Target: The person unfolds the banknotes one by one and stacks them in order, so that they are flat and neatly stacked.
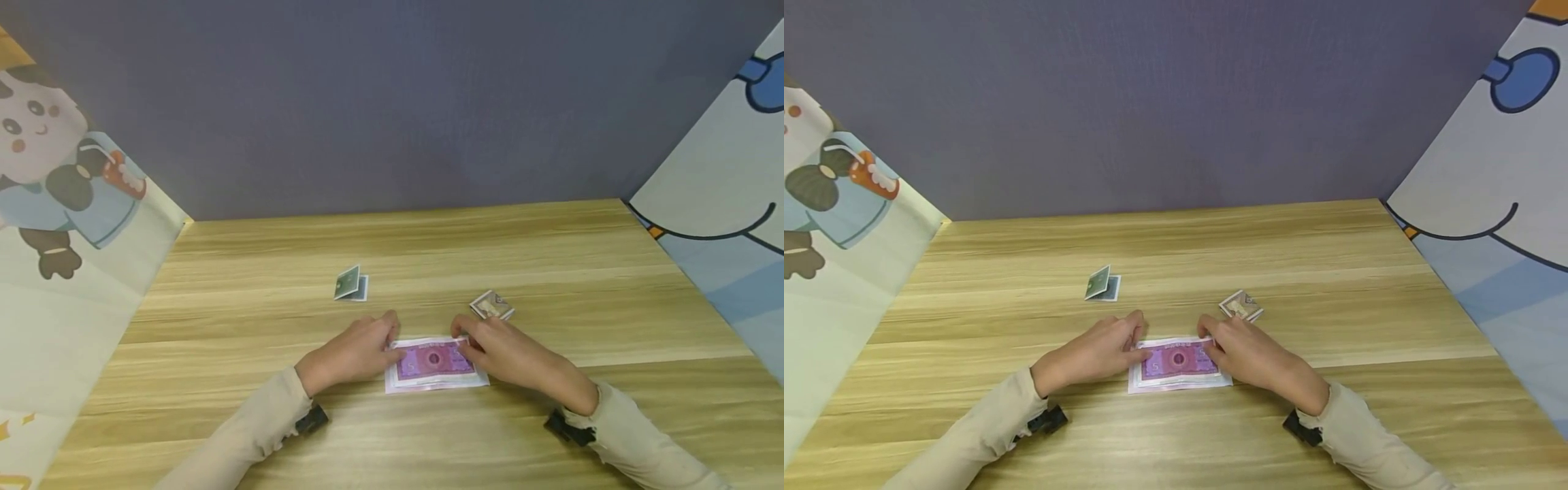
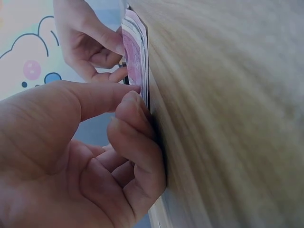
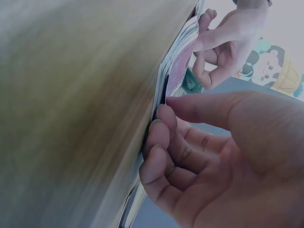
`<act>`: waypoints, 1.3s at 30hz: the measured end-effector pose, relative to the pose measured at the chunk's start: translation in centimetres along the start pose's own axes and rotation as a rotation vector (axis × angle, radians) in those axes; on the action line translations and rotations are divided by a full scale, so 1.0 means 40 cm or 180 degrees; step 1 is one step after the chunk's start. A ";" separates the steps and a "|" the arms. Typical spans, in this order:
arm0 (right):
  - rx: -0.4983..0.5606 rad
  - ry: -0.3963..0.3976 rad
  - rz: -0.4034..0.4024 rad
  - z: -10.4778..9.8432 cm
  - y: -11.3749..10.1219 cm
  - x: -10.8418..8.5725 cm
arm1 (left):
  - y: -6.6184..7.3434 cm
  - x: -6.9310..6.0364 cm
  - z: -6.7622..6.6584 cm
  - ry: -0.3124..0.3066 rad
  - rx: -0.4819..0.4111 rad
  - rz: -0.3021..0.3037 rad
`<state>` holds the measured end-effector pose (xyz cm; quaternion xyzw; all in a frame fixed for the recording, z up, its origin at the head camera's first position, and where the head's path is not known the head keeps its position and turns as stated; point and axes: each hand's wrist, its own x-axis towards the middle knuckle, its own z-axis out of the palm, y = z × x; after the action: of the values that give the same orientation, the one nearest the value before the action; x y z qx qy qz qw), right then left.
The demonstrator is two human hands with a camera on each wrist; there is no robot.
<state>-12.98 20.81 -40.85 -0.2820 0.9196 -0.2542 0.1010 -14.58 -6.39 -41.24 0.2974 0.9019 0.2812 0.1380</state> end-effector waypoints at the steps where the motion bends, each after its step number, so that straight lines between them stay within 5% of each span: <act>1: 0.0018 -0.0008 0.0001 -0.001 0.000 0.000 | -0.001 0.000 0.000 0.0003 0.0002 0.0003; 16: 0.0042 -0.0040 -0.0125 -0.019 -0.008 0.005 | -0.006 0.002 -0.007 -0.0099 -0.0104 0.0032; 21: 0.0005 0.0130 -0.0176 -0.036 -0.023 0.008 | -0.012 0.000 -0.023 -0.0176 -0.0476 0.0156; 24: -0.0070 0.0269 -0.0233 -0.051 -0.034 0.018 | -0.017 0.004 -0.046 0.0000 -0.0684 0.0260; 30: 0.0037 0.0242 -0.0230 -0.091 -0.077 0.063 | -0.031 0.003 -0.124 0.0689 -0.0497 0.0380; 39: 0.0154 0.0328 -0.0347 -0.105 -0.122 0.166 | -0.113 0.004 -0.200 0.1009 -0.0454 -0.0001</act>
<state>-17.52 15.25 -35.02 -0.3157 0.9004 -0.2956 0.0463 -20.10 -12.68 -37.49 0.2386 0.8902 0.3879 0.0149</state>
